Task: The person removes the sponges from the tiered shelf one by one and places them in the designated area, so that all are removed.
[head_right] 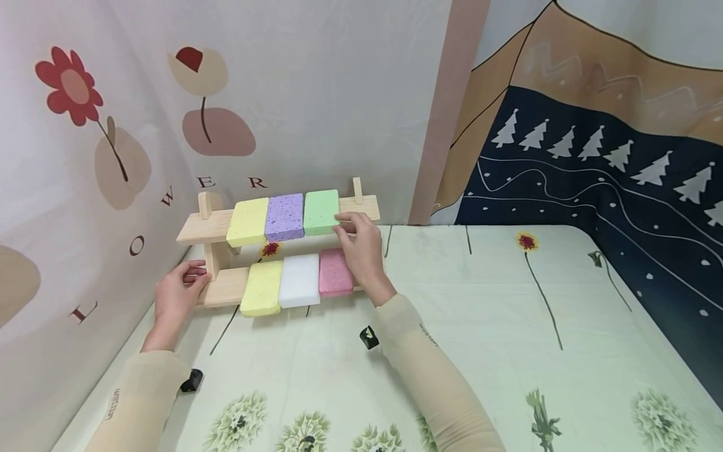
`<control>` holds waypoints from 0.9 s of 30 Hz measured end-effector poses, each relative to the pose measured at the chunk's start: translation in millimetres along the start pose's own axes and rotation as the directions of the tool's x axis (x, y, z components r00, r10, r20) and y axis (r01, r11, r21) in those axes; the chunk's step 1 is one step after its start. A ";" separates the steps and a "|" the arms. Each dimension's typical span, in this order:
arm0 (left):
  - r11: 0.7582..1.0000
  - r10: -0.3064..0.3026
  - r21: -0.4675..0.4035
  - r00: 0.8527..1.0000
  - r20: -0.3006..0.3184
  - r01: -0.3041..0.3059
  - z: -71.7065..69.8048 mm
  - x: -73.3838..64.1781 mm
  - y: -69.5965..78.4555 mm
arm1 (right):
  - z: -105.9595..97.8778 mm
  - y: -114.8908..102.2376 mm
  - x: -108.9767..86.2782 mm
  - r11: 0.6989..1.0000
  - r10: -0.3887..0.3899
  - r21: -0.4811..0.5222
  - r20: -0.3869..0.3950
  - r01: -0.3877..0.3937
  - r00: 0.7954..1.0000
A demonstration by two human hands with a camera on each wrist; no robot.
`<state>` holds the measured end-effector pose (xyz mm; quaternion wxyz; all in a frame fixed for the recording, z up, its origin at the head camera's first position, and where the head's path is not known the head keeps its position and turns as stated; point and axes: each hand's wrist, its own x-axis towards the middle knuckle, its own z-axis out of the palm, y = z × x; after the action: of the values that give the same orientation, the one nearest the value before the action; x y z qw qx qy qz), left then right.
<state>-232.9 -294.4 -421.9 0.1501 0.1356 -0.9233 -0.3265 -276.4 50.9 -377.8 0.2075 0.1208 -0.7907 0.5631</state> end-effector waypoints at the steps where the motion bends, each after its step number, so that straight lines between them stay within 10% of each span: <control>1: 1.000 -0.001 -0.003 1.000 0.000 0.001 0.0 0.0 0.0 | -0.5 -0.3 -0.2 1.000 0.000 -0.001 -0.004 0.000 1.000; 27: 0.998 -0.022 -0.066 0.999 -0.032 0.020 -4.0 0.3 -4.0 | -28.0 -6.2 0.1 0.998 -0.035 0.045 -0.064 0.038 0.997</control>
<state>-231.0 -299.8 -421.4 0.1661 0.1456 -0.9080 -0.3560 -268.5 75.2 -364.7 0.2397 0.1221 -0.7681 0.5810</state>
